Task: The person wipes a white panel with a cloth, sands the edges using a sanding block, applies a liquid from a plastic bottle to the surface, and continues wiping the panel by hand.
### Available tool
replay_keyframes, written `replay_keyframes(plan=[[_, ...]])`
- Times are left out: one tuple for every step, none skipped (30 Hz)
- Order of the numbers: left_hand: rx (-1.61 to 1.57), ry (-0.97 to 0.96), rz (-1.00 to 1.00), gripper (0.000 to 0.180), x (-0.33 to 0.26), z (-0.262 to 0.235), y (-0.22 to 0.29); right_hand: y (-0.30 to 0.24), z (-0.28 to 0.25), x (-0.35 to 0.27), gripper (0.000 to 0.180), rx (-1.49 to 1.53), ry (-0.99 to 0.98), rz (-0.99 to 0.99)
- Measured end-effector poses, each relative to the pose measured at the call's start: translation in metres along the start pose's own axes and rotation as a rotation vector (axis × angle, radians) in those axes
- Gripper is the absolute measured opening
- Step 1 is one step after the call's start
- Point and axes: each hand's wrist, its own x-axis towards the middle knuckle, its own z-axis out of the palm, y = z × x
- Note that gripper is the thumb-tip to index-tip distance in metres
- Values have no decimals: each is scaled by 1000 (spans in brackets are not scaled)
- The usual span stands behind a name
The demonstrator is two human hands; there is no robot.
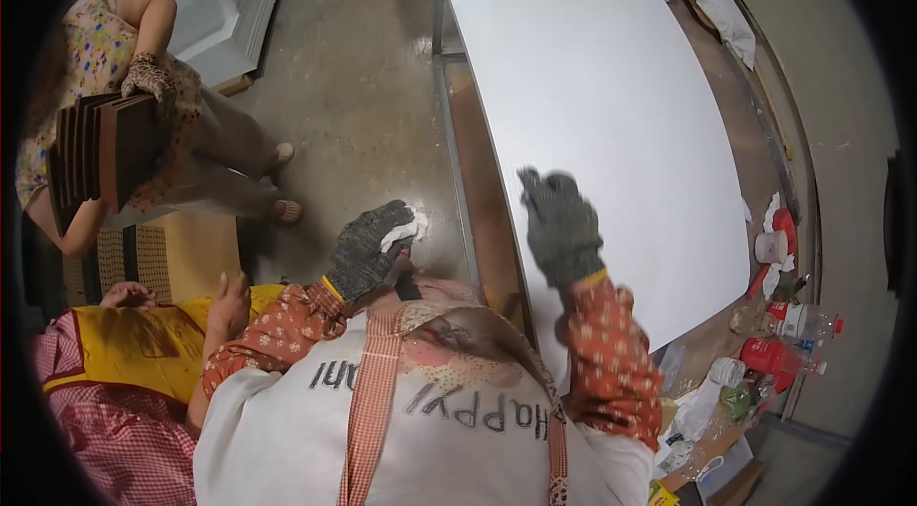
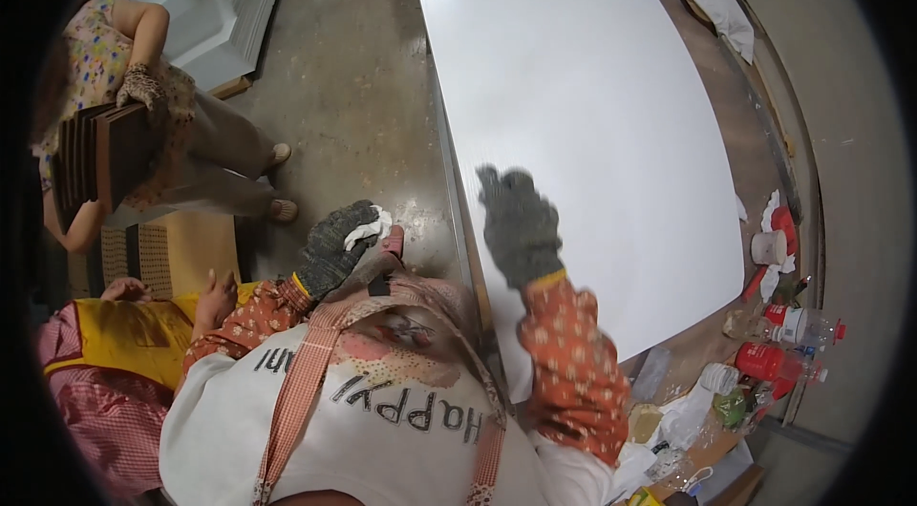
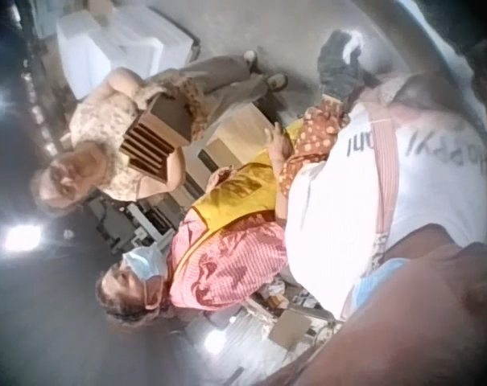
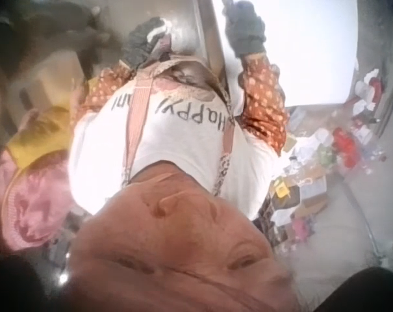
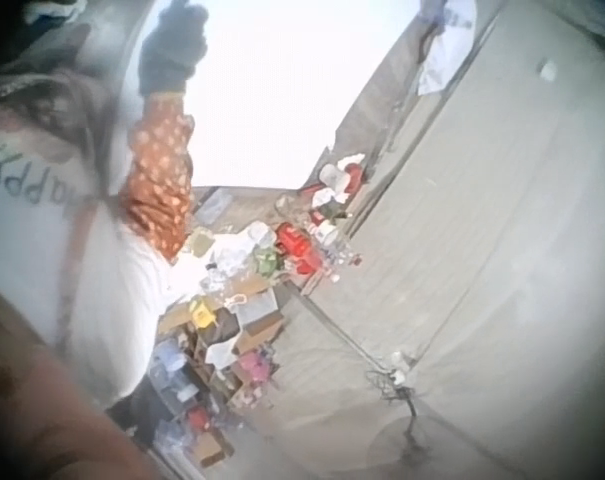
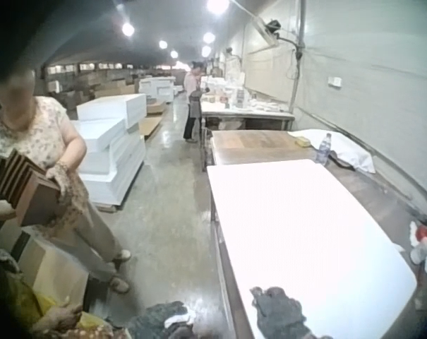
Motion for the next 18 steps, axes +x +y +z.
replay_keyframes(plan=[[-22,12,2,31,3,-2,2,-1,-1,17,25,42,16,-18],[-59,17,18,30,8,3,-1,5,13,30,23,-19,24,66],[-75,13,33,30,11,7,-4,10,16,28,24,-38,23,61],[-42,21,48,30,13,7,-6,14,16,32,24,-38,21,45],[4,53,46,29,11,2,-7,11,11,28,25,-52,-4,-18],[49,82,45,29,9,-2,-9,9,6,14,26,-67,-29,-80],[49,104,39,29,4,-2,-13,14,9,-5,31,-67,7,-132],[20,92,-40,29,-3,2,-15,14,10,-18,33,-1,62,-111],[-10,79,-119,29,-6,6,-15,18,8,-12,32,-28,65,-120],[-10,65,-123,29,-9,5,-10,13,7,-8,31,-41,66,-108],[-48,49,-92,29,-6,-2,-3,5,4,3,30,-23,64,-102],[-96,40,-53,29,3,-1,-4,5,8,23,29,-18,64,-94],[-67,53,20,29,9,-3,-2,4,14,42,27,-31,35,-30],[-126,38,67,29,23,-15,11,3,12,40,27,-32,39,-24],[-89,58,79,28,21,-8,9,0,5,35,27,-53,2,-29],[-43,81,90,28,22,-2,2,-2,4,33,27,-69,-31,-40],[-40,89,90,28,26,-7,2,1,4,19,26,-96,-78,-49],[-76,57,53,28,30,-14,9,15,12,-6,31,-93,25,-114]])
